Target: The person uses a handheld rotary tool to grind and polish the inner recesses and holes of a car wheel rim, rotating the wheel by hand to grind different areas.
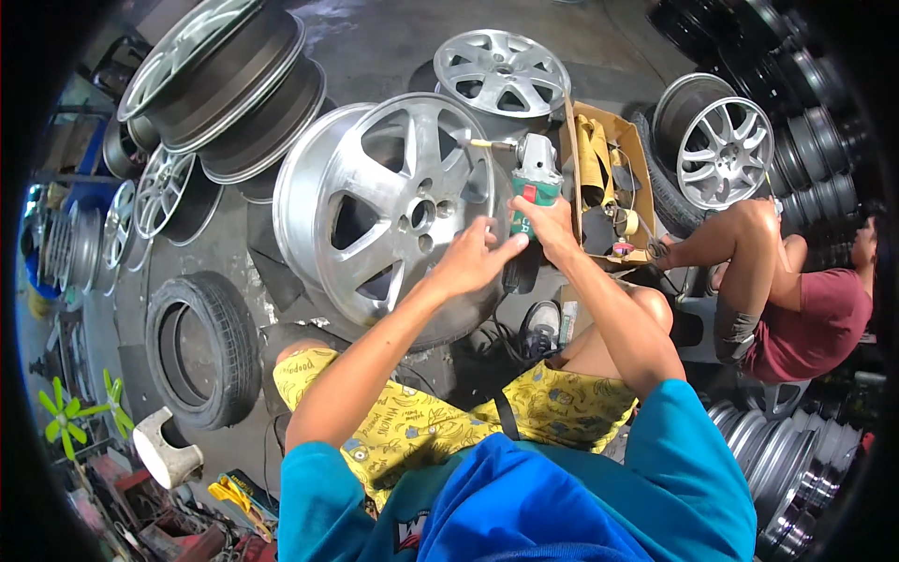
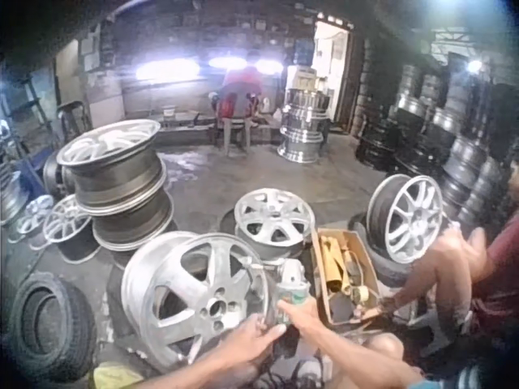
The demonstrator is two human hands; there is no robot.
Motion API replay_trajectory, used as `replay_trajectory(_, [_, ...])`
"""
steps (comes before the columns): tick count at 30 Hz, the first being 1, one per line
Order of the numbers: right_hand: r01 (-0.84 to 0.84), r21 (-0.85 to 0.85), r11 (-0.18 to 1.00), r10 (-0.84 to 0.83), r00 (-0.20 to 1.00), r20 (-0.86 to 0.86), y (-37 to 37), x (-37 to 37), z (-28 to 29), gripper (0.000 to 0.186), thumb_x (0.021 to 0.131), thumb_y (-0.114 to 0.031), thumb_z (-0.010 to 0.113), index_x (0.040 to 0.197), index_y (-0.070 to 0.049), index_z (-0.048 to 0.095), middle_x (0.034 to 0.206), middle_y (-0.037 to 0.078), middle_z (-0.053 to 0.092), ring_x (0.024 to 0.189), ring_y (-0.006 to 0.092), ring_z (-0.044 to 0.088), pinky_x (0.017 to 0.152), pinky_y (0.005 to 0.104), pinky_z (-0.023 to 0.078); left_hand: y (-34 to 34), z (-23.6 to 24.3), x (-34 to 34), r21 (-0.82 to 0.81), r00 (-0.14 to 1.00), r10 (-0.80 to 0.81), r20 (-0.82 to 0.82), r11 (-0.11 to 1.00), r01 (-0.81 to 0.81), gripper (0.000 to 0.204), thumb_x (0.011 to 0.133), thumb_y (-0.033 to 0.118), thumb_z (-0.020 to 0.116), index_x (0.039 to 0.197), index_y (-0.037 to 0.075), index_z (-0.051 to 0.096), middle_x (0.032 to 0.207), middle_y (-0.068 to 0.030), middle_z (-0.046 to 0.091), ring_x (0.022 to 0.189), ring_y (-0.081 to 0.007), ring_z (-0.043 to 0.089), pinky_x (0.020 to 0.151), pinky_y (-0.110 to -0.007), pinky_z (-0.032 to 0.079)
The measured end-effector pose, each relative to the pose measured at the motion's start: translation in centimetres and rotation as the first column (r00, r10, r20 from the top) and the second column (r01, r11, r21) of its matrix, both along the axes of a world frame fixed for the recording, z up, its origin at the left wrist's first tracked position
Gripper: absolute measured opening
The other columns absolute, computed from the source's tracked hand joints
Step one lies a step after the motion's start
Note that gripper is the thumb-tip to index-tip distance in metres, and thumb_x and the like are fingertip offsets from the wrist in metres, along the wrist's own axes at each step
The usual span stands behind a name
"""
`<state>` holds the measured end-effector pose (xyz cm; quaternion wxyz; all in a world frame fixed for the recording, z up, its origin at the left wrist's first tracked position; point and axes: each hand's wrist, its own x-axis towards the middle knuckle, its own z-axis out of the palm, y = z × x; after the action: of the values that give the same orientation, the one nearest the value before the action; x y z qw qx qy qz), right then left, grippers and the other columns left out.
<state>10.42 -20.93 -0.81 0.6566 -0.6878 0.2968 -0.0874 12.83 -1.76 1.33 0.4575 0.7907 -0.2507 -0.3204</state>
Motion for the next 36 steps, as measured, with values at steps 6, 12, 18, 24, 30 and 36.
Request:
replay_trajectory(6, [0.007,-0.01,1.0,-0.007,1.0,0.001,-0.2,1.7,-1.6,0.039,0.073,-0.014,0.083,0.106,-0.002,0.068,0.092,0.005,0.071,0.08,0.0142,0.065,0.074,0.0319,0.053,-3.5,-2.2,3.5,0.002,0.98,0.182,-0.079,0.983,-0.182,0.105,0.083,0.069,0.071,0.141,-0.014,0.043,0.128,-0.0278,0.063,0.116,-0.0307,0.065,0.102,-0.037,0.048])
replay_trajectory(12, [-0.128,0.046,0.991,0.129,0.992,-0.009,1.2,-2.1,-3.3,0.025,0.088,-0.011,0.075,0.109,0.0,0.068,0.097,0.003,0.07,0.084,0.0124,0.063,0.076,0.032,0.053,-6.5,-4.4,2.3,-0.154,0.962,0.1,-0.253,0.978,-0.142,0.068,0.083,0.055,0.078,0.119,-0.003,0.067,0.109,-0.0121,0.071,0.1,-0.0182,0.067,0.091,-0.034,0.052])
replay_trajectory(18, [-0.097,0.029,0.995,0.098,0.995,-0.011,0.0,-0.5,-4.0,0.025,0.087,-0.015,0.077,0.106,-0.001,0.069,0.096,0.002,0.07,0.084,0.0121,0.061,0.075,0.0322,0.052,-7.2,-3.4,3.8,-0.212,0.94,0.064,-0.334,0.967,-0.141,0.072,0.08,0.055,0.082,0.118,-0.004,0.066,0.112,-0.0142,0.071,0.102,-0.0177,0.066,0.088,-0.033,0.053])
replay_trajectory(24, [-0.024,0.037,0.999,0.024,1.0,-0.005,-0.3,1.0,-4.9,0.035,0.084,-0.019,0.082,0.111,-0.002,0.067,0.098,0.002,0.07,0.086,0.0124,0.061,0.077,0.0318,0.052,-7.0,-4.2,4.3,-0.128,0.961,0.217,-0.171,0.962,-0.24,0.108,0.071,0.073,0.077,0.121,-0.02,0.053,0.117,-0.0352,0.064,0.112,-0.0384,0.066,0.095,-0.042,0.052])
replay_trajectory(30, [-0.044,0.198,0.979,0.028,0.996,0.081,1.8,-2.6,-4.3,0.026,0.087,-0.019,0.081,0.104,-0.004,0.07,0.093,0.0,0.07,0.081,0.0096,0.061,0.072,0.0302,0.051,-6.0,-4.7,0.6,-0.058,0.977,0.21,-0.021,0.976,-0.211,0.083,0.082,0.059,0.073,0.119,-0.015,0.058,0.114,-0.0302,0.068,0.108,-0.0367,0.069,0.092,-0.042,0.053])
replay_trajectory(36, [-0.038,0.216,0.976,0.027,0.998,0.057,1.1,-1.5,-4.4,0.021,0.086,-0.017,0.082,0.096,-0.005,0.068,0.086,-0.002,0.065,0.076,0.0089,0.057,0.067,0.0299,0.048,-6.2,-3.6,1.7,-0.044,0.975,0.216,-0.054,0.975,-0.218,0.097,0.079,0.067,0.071,0.119,-0.02,0.054,0.119,-0.0376,0.063,0.116,-0.0453,0.063,0.099,-0.046,0.05])
